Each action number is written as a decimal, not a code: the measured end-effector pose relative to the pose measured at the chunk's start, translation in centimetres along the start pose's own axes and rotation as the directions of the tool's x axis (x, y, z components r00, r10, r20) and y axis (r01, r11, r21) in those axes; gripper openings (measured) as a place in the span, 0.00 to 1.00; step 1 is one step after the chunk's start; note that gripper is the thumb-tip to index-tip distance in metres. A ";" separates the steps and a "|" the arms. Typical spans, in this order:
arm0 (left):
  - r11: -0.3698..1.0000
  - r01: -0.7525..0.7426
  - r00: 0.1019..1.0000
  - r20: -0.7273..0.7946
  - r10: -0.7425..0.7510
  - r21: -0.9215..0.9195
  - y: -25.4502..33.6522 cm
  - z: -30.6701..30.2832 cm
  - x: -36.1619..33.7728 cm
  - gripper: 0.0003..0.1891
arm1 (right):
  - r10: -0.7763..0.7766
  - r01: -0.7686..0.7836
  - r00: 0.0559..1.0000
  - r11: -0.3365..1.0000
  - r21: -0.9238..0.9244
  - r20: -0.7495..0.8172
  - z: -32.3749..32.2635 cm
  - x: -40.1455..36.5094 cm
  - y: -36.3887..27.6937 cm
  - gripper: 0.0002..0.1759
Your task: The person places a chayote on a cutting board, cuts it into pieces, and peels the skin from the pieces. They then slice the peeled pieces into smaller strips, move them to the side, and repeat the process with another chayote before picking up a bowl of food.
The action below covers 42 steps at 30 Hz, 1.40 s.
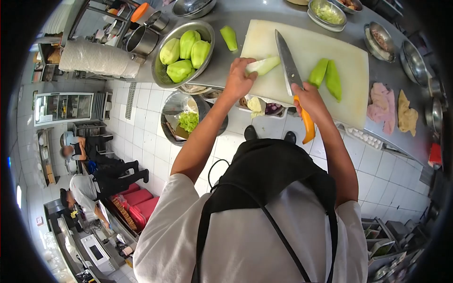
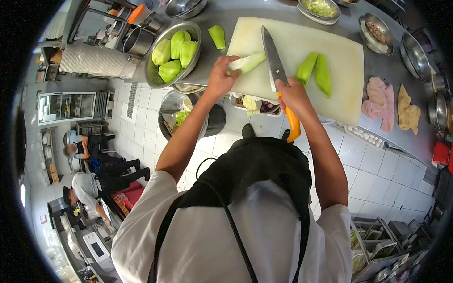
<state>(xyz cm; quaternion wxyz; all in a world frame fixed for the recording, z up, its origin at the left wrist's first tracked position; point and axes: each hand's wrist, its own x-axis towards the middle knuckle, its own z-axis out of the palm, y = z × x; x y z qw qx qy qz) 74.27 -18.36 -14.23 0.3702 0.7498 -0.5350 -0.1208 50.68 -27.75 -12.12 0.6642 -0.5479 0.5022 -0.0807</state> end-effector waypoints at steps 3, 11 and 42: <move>1.000 -0.015 1.000 0.001 0.015 0.023 0.2 0.1 -0.2 0.18 | 0.014 -0.015 1.000 0.997 0.070 0.010 0.1 0.5 0.0 0.20; 0.999 -0.043 0.999 -0.018 0.042 -0.026 0.2 0.3 -0.5 0.18 | 0.007 -0.014 0.999 0.992 0.125 0.052 0.3 0.7 -0.2 0.20; 0.992 -0.021 0.970 -0.239 0.051 0.124 0.9 0.6 -2.0 0.15 | 0.123 -0.047 0.969 0.944 -0.328 0.215 -3.1 -8.1 -1.4 0.18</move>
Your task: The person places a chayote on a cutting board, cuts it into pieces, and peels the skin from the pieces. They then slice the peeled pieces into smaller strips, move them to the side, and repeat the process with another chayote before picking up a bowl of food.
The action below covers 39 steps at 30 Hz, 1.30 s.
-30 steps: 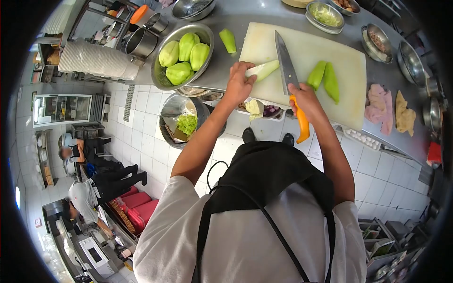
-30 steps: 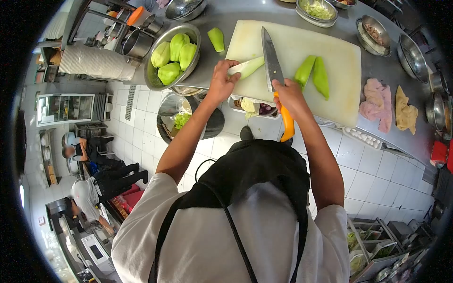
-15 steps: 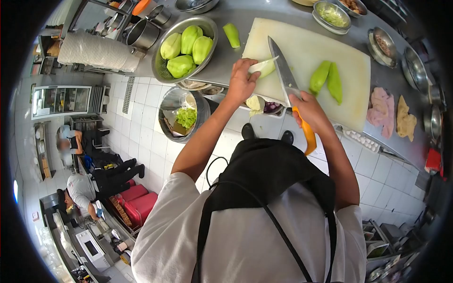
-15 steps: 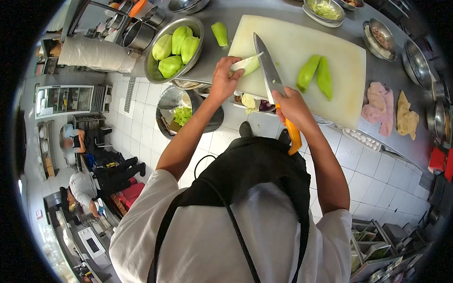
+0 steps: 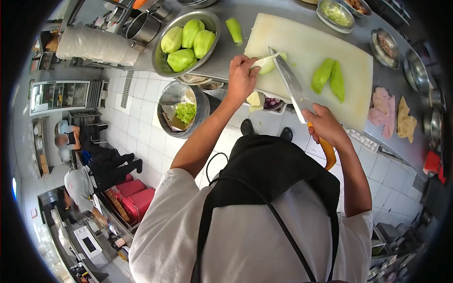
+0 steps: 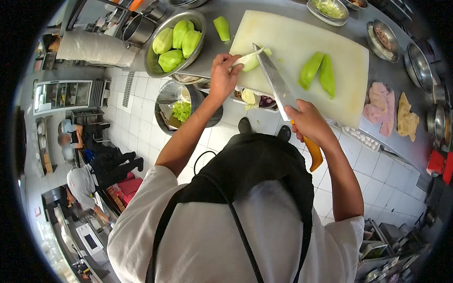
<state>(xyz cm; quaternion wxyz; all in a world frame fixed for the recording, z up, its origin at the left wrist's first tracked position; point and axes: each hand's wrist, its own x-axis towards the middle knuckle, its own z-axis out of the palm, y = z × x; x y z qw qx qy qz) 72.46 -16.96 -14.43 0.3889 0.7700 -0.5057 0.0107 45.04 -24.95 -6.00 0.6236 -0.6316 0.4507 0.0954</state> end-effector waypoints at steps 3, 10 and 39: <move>0.999 -0.001 0.999 -0.045 -0.001 -0.035 -0.2 0.1 0.1 0.14 | 0.004 -0.004 1.000 1.000 -0.011 0.007 -0.3 -0.9 -0.2 0.17; 0.998 0.038 0.999 -0.011 -0.039 -0.057 0.0 -0.4 0.7 0.12 | 0.004 -0.002 0.999 0.998 -0.070 0.034 -0.4 0.3 -0.6 0.17; 0.998 -0.047 0.999 -0.011 0.046 -0.042 0.8 -0.5 0.3 0.12 | 0.145 -0.127 0.983 0.980 -0.151 0.113 -1.0 -1.8 -2.5 0.18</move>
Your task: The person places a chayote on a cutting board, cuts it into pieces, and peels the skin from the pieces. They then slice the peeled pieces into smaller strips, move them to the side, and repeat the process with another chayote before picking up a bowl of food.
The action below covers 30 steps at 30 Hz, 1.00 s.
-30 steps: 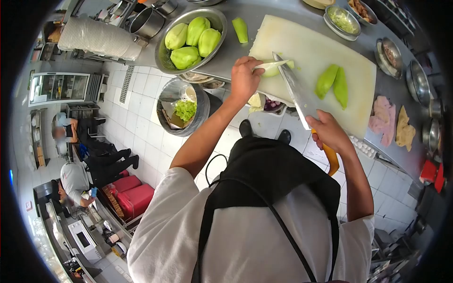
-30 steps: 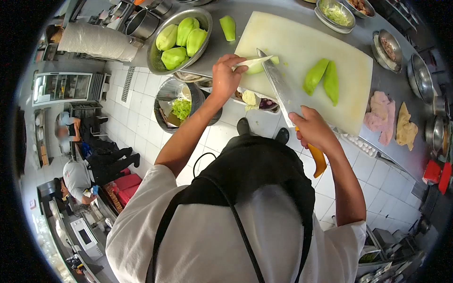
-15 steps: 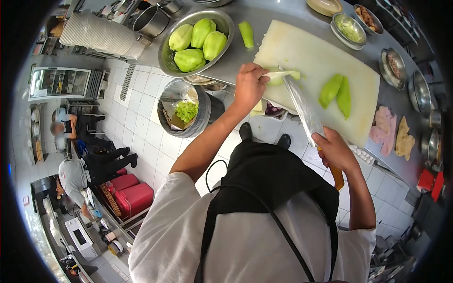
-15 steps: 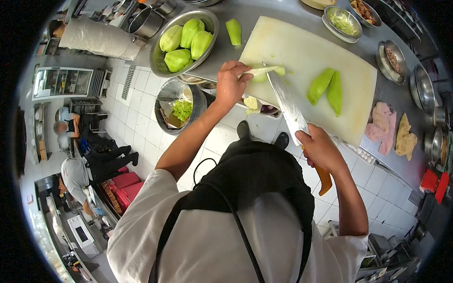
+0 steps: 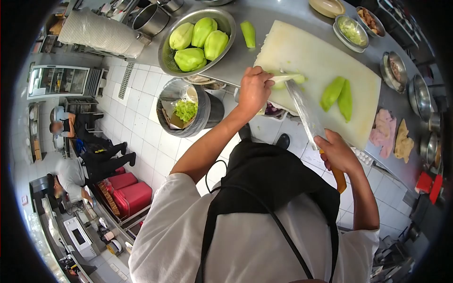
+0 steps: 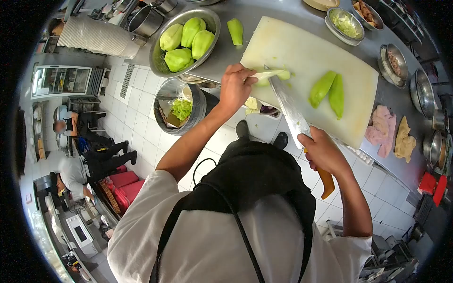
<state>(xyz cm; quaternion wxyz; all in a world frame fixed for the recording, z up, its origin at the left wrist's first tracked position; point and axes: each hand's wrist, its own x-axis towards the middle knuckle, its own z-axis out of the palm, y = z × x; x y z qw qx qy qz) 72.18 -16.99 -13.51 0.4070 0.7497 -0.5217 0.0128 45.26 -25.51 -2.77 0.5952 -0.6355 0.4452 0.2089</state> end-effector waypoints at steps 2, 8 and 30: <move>1.000 0.029 1.000 -0.005 -0.029 -0.007 0.2 -0.1 -0.1 0.12 | -0.012 0.012 1.000 1.000 0.017 0.010 0.0 0.3 0.2 0.18; 0.999 0.033 0.999 0.029 -0.034 0.027 0.3 -0.1 -0.3 0.12 | -0.057 0.056 0.998 0.997 0.043 0.005 0.4 1.5 0.5 0.16; 1.000 0.017 1.000 -0.016 -0.017 0.009 0.4 -0.3 -0.5 0.10 | -0.125 0.115 0.988 0.988 0.100 0.094 0.8 2.0 2.9 0.17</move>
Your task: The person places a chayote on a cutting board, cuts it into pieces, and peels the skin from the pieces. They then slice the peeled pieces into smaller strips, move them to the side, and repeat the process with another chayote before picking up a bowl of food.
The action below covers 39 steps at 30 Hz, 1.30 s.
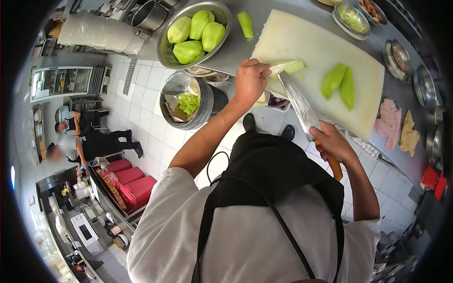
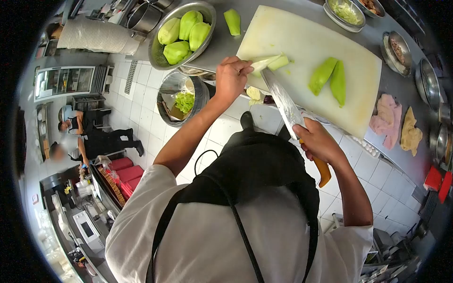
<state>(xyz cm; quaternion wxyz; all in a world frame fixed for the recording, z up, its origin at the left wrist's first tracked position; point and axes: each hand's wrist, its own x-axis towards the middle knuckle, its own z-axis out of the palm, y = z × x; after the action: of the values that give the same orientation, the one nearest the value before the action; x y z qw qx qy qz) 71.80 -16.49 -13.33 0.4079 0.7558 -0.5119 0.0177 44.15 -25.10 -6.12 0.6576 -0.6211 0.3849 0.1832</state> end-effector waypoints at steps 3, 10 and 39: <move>0.998 0.045 0.998 0.048 -0.047 0.051 -0.1 -0.1 0.0 0.10 | 0.001 -0.001 1.000 0.999 0.037 -0.001 0.4 0.3 0.3 0.17; 0.995 0.016 0.986 0.161 -0.032 0.098 0.1 -1.3 0.8 0.09 | 0.000 0.001 0.999 0.999 0.036 -0.036 0.7 0.9 1.5 0.18; 0.988 0.092 0.990 0.096 -0.105 0.125 0.3 -1.5 -0.8 0.07 | -0.123 0.120 0.992 0.987 0.107 0.023 1.0 2.6 3.9 0.18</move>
<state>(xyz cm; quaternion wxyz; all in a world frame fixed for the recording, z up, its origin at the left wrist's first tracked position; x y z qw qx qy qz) 71.77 -14.94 -12.52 0.3353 0.8033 -0.4921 -0.0107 43.25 -24.17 -10.74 0.7050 -0.6051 0.3458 0.1316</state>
